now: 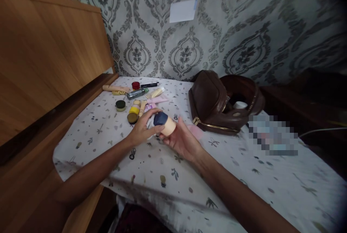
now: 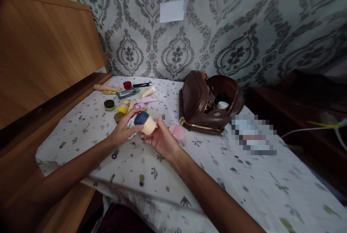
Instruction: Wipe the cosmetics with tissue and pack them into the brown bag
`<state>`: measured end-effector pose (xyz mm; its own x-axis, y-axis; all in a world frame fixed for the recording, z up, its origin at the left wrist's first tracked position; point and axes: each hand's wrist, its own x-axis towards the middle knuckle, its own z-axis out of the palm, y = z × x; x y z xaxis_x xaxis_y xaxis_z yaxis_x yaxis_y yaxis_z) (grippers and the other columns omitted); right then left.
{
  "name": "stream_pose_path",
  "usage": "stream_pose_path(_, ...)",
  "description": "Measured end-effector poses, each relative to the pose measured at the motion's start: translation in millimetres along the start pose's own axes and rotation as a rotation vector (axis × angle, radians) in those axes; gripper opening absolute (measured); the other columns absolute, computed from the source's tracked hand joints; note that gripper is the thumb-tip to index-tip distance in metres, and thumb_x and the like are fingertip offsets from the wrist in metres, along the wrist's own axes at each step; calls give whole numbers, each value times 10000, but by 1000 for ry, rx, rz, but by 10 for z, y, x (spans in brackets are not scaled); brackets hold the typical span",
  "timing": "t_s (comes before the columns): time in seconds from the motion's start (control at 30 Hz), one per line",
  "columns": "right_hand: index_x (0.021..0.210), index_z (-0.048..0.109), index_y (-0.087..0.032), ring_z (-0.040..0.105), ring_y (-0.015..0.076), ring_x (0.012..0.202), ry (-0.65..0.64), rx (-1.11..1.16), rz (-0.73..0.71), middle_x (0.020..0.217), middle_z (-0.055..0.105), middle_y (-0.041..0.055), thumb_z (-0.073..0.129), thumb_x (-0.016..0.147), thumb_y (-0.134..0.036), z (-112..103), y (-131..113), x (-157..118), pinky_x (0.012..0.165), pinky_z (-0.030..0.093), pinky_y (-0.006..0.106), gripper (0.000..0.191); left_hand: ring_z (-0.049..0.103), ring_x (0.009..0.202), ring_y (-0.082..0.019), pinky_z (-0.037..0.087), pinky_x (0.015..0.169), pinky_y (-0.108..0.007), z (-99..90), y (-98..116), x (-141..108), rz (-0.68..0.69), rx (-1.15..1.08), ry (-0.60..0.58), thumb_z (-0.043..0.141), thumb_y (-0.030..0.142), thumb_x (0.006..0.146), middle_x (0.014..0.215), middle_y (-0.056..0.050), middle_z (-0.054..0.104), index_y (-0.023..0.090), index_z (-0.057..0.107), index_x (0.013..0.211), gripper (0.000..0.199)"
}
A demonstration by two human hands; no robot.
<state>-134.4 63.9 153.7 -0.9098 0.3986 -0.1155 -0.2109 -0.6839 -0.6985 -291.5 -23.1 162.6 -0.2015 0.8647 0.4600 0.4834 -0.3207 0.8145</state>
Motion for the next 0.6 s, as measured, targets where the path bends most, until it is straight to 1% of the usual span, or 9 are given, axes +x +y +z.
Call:
stream_pose_path(0.03, 1022, 620, -200, 684, 122, 665, 11, -8, -57, 844, 727, 11, 742, 801, -518, 5, 11, -2, 564, 526, 194, 407, 555, 1174, -289, 412, 1019, -363, 5, -16, 4, -15, -2, 20, 670, 537, 840, 1245, -111, 606, 174, 562, 1231, 545)
stream_pose_path(0.1, 1006, 613, -209, 684, 115, 678, 32, -40, -134, 844, 718, -10, 826, 741, -400, 2, 34, -1, 576, 518, 188, 390, 550, 1181, -290, 411, 1025, -367, 10, -38, 11, -26, -5, 36, 681, 529, 831, 1245, -114, 604, 170, 554, 1240, 558)
stream_pose_path(0.17, 979, 618, -197, 670, 110, 631, 32, -72, -150, 783, 704, -13, 817, 745, -425, -17, 51, 5, 547, 502, 184, 382, 544, 1192, -290, 399, 1044, -369, 4, -36, 14, -7, -5, 18, 693, 519, 825, 1253, -111, 602, 174, 553, 1243, 559)
stream_pose_path(0.27, 947, 631, -184, 629, 101, 533, 7, -101, -115, 675, 673, -19, 766, 762, -534, -50, 58, 16, 477, 464, 176, 418, 542, 1196, -288, 388, 1060, -368, -17, -4, 13, 35, -7, -24, 695, 516, 826, 1263, -105, 600, 178, 558, 1238, 550)
stream_pose_path(0.4, 889, 639, -171, 596, 89, 483, -9, -124, -69, 695, 698, 9, 704, 809, -554, -54, 41, 11, 421, 420, 165, 397, 560, 1172, -291, 397, 1051, -374, -25, 13, 12, 25, -11, -30, 691, 544, 821, 1242, -105, 615, 178, 573, 1219, 553)
stream_pose_path(0.5, 897, 642, -159, 599, 91, 490, 5, -87, 7, 708, 715, 40, 605, 889, -543, -28, 17, 2, 454, 451, 166, 387, 571, 1157, -287, 418, 1022, -362, 6, -26, 7, 19, -39, -7, 692, 587, 805, 1233, -103, 623, 181, 581, 1206, 581)
stream_pose_path(0.57, 942, 635, -161, 607, 97, 505, 34, -36, 44, 719, 723, 58, 527, 940, -528, -13, -4, -1, 482, 468, 170, 382, 577, 1141, -270, 429, 996, -346, 35, -60, 1, 20, -64, 39, 631, 609, 846, 1221, -94, 627, 192, 579, 1211, 557)
stream_pose_path(0.6, 957, 629, -162, 608, 98, 512, 51, -16, 46, 725, 725, 64, 508, 953, -516, -8, -15, -1, 493, 473, 171, 375, 589, 1106, -253, 441, 969, -334, 46, -75, -1, 13, -64, 81, 580, 607, 882, 1187, -86, 638, 200, 581, 1203, 519)
